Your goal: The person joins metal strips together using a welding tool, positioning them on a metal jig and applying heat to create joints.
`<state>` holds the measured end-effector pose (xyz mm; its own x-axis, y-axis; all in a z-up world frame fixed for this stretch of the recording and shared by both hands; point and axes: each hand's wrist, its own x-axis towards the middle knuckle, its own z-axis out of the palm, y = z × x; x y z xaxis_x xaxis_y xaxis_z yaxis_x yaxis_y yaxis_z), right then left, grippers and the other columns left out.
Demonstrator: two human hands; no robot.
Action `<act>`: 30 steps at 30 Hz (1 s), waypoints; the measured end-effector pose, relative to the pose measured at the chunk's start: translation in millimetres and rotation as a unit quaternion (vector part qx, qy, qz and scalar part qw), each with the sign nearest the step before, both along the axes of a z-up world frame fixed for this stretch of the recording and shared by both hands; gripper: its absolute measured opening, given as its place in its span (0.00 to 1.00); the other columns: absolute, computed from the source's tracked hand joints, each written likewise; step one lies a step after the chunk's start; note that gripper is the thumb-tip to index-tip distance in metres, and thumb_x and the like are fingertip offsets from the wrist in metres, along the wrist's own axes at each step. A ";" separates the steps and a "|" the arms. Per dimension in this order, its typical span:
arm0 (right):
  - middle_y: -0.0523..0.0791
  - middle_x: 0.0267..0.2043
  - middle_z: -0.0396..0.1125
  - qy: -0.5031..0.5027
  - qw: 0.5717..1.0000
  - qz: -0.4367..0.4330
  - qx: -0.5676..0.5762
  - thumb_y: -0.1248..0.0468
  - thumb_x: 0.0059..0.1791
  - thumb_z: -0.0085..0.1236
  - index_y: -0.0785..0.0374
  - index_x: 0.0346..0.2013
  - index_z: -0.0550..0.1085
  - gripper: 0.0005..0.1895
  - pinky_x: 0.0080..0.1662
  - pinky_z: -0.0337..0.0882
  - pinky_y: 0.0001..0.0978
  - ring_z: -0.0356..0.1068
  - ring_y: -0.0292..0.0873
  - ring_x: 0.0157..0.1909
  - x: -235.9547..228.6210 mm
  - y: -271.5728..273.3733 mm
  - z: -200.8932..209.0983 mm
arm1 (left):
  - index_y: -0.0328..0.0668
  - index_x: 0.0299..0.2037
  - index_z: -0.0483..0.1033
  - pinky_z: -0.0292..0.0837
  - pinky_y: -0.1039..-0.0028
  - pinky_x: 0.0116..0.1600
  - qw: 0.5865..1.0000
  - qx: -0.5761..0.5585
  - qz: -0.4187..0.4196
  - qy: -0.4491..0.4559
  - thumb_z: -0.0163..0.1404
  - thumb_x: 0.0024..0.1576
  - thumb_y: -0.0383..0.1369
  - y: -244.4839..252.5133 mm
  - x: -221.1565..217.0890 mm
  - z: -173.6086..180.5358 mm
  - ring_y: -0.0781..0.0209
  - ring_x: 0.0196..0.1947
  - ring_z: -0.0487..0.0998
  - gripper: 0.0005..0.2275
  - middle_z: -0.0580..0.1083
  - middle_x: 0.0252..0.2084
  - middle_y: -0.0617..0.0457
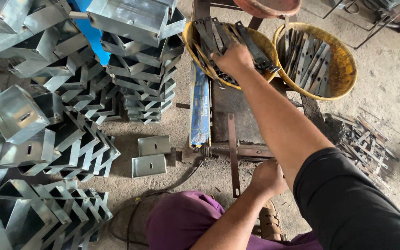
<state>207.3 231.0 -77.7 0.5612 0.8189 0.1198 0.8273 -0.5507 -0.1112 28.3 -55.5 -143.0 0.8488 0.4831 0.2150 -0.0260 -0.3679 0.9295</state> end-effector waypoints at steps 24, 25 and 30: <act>0.59 0.35 0.73 -0.068 0.948 0.262 0.167 0.52 0.50 0.57 0.70 0.48 0.77 0.23 0.41 0.75 0.48 0.74 0.61 0.37 -69.2 -110.8 7.8 | 0.40 0.45 0.80 0.78 0.56 0.48 0.997 0.011 -0.030 0.065 0.54 0.55 0.38 -3.0 1.5 -4.9 0.41 0.42 0.82 0.13 0.80 0.41 0.39; 0.58 0.36 0.74 -0.046 0.957 0.232 0.169 0.52 0.50 0.57 0.67 0.48 0.79 0.21 0.41 0.74 0.49 0.74 0.61 0.37 -73.5 -111.8 6.9 | 0.41 0.45 0.80 0.78 0.57 0.48 0.998 0.017 -0.024 0.054 0.53 0.55 0.38 -1.7 0.3 -4.8 0.41 0.42 0.82 0.13 0.80 0.41 0.39; 0.52 0.32 0.75 0.024 0.990 0.048 0.130 0.55 0.52 0.57 0.56 0.50 0.81 0.15 0.40 0.76 0.45 0.74 0.51 0.32 -82.0 -121.1 30.8 | 0.43 0.45 0.81 0.79 0.59 0.44 0.996 -0.004 -0.029 0.083 0.50 0.58 0.40 6.9 -4.4 4.4 0.47 0.36 0.82 0.13 0.81 0.39 0.41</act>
<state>125.3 109.9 -46.9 0.4918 0.8140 0.3092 0.8651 -0.4167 -0.2791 23.9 -48.6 -138.6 0.8993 0.4324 0.0656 0.1073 -0.3637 0.9253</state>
